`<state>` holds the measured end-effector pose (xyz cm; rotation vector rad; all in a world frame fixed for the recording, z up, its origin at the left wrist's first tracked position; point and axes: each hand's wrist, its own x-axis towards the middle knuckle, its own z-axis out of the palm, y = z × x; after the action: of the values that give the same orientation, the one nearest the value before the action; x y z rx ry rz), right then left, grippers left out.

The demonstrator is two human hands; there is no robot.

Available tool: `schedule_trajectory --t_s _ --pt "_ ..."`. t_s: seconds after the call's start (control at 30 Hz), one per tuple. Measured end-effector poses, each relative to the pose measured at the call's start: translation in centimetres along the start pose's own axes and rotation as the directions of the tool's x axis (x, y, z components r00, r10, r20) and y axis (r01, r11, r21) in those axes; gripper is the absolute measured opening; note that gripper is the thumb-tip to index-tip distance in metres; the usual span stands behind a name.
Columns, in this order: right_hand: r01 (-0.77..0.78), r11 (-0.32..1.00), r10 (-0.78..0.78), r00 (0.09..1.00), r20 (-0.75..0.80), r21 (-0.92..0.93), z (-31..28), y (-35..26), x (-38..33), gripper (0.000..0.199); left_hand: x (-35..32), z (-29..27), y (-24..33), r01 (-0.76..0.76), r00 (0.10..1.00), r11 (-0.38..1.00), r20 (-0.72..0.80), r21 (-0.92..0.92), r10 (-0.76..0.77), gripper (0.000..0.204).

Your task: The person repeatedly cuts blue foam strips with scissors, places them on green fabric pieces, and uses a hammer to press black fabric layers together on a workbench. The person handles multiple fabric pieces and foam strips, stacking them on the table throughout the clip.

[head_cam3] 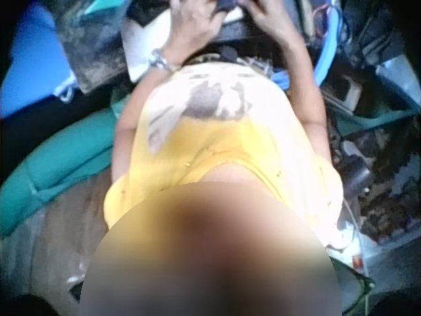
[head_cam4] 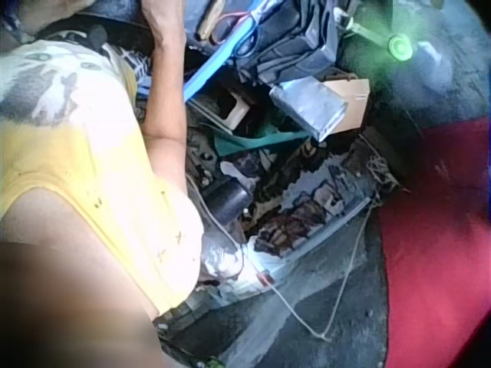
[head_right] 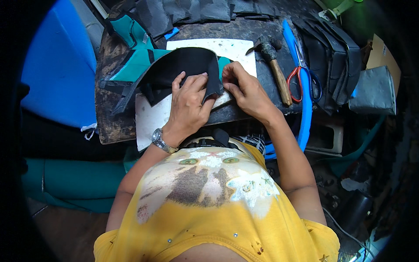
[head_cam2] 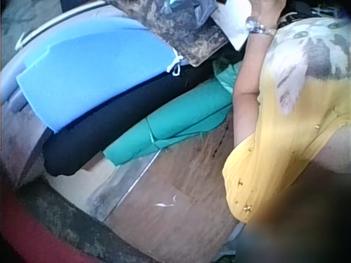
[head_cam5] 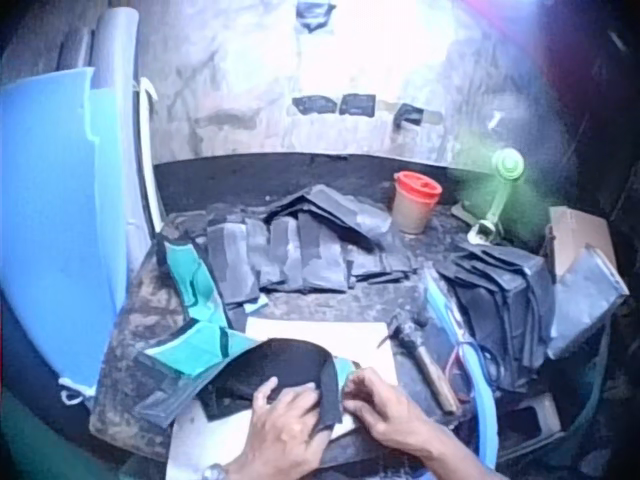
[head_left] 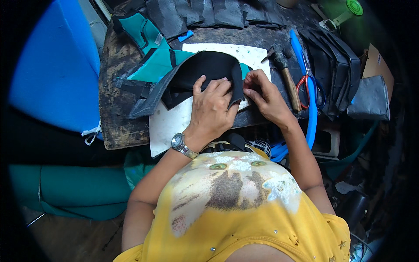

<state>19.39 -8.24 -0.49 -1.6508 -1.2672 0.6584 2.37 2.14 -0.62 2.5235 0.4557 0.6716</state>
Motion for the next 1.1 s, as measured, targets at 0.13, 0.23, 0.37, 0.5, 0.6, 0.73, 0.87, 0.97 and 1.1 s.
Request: schedule_trajectory --t_s 0.13,0.23,0.37,0.5,0.6,0.73,0.87,0.97,1.1 --pt "0.0 1.0 0.0 0.998 0.064 0.001 -1.4 -1.4 -1.0 0.022 0.1 0.1 -0.1 -0.019 1.0 1.0 -0.011 0.025 0.02 0.026" --pt "-0.089 0.996 0.087 0.988 0.126 0.011 -3.7 -3.1 -3.2 0.013 0.1 0.2 -0.1 -0.008 0.999 0.998 -0.042 0.057 0.01 0.029" --pt "-0.323 0.927 0.359 0.911 0.202 -0.193 -4.8 -3.5 -5.1 0.02 0.0 0.2 -0.2 -0.024 1.0 0.998 -0.012 0.054 0.025 0.039" --pt "-0.149 0.967 0.142 0.989 0.045 0.207 -3.6 -3.1 -4.0 0.034 -0.2 -0.4 -0.4 -0.037 0.995 0.997 0.099 0.065 0.03 0.056" --pt "-0.393 0.891 0.413 0.909 -0.048 0.228 -3.4 -3.5 -1.7 0.042 -0.3 -0.9 -0.8 -0.048 0.989 0.997 0.144 0.069 0.038 0.059" --pt "-0.304 0.952 0.306 0.932 -0.192 0.041 -1.0 -3.1 1.0 0.042 -0.3 -1.0 -1.2 -0.061 0.984 0.996 0.173 0.057 0.05 0.057" --pt "-0.141 0.986 0.154 0.971 -0.18 0.085 -0.1 -1.7 1.7 0.029 -0.4 -1.0 -1.4 -0.079 0.98 0.994 0.189 0.078 0.063 0.055" --pt "-0.146 0.989 0.145 0.963 -0.227 0.011 0.2 -1.1 1.5 0.025 -0.6 -0.8 -1.4 -0.083 0.983 0.992 0.169 0.099 0.066 0.053" --pt "-0.137 0.986 0.113 0.969 -0.22 -0.095 0.2 -1.3 1.5 0.024 -0.7 -0.5 -1.2 -0.078 0.989 0.99 0.133 0.115 0.063 0.05"
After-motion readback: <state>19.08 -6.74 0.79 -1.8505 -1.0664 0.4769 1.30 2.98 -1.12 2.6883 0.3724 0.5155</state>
